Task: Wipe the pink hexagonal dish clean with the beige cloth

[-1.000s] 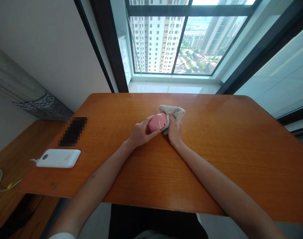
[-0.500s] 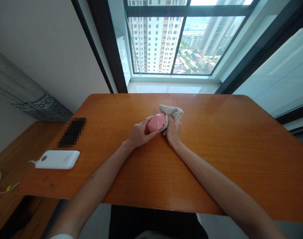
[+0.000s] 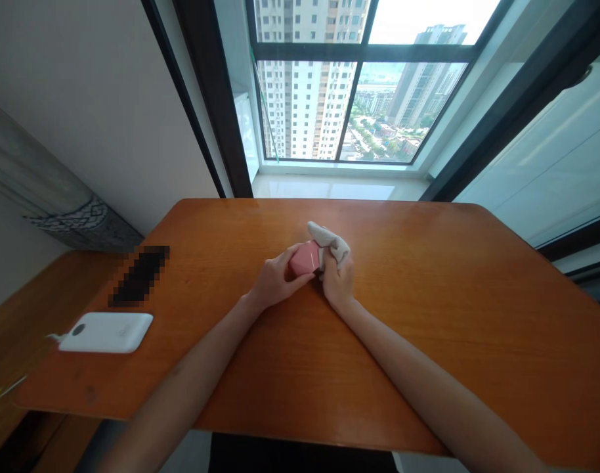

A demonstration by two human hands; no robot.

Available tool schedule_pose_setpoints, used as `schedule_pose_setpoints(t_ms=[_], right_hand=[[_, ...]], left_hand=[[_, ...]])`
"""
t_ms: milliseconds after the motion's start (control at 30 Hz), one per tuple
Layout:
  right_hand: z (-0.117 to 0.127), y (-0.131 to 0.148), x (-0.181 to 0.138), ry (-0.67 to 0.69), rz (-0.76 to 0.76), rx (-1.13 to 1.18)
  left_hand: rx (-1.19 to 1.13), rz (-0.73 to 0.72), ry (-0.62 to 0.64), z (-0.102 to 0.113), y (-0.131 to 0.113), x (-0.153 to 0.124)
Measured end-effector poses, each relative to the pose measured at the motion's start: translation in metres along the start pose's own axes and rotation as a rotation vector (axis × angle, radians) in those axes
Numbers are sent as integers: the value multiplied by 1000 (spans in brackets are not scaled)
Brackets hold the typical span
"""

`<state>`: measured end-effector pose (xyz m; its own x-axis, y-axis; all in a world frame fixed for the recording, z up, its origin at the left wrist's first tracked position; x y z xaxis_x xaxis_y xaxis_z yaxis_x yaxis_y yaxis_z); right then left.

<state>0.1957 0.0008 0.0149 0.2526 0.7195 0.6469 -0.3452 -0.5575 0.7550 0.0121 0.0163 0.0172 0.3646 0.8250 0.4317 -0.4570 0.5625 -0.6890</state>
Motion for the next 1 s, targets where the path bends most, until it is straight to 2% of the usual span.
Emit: schedule_pose_setpoints(t_ms=[67, 133, 267, 333, 400, 500, 533, 567, 600, 700, 767, 800, 933, 1000], right_hand=[[1, 0, 0, -30, -74, 3], [3, 6, -1, -17, -30, -26], [2, 25, -5, 198, 378, -138], [0, 27, -7, 251, 458, -158], [-1, 19, -4, 177, 320, -106], [0, 0, 0, 8, -109, 3], [0, -3, 0, -18, -197, 23], [0, -4, 0, -15, -214, 30], [1, -1, 0, 16, -155, 23], [0, 15, -2, 168, 225, -60], [-1, 19, -3, 210, 337, -91], [-1, 18, -2, 191, 310, -76], [-1, 4, 3, 23, -20, 27], [0, 5, 3, 30, -18, 6]], left_hand=[[-4, 4, -4, 1, 0, -1], [4, 10, 7, 1, 1, -2], [5, 39, 8, 1, 5, -3], [13, 60, 21, 1, 6, -3], [20, 41, 8, 2, 4, -3], [28, 4, -13, 3, 1, -2], [30, 2, -10, 3, 1, -2], [31, 7, -6, 3, 1, -2], [29, 13, -4, 3, 2, -2], [0, 26, -5, 3, 4, -3], [-12, 28, -12, 3, 5, -3], [-10, 25, -10, 3, 5, -3], [23, 16, 5, 3, 4, -2], [25, 30, 1, 3, 5, -3]])
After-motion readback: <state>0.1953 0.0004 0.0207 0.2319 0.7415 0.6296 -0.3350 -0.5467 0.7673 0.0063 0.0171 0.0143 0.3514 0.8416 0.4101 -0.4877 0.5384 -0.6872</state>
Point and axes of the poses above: each hand's wrist, its own x-axis towards the middle knuckle, its own z-axis out of the back of the hand, y = z × x, the point moved 3 cm from there along x, towards the middle knuckle, and after that the axes turned 5 degrees about z, right-handed, at the moved point
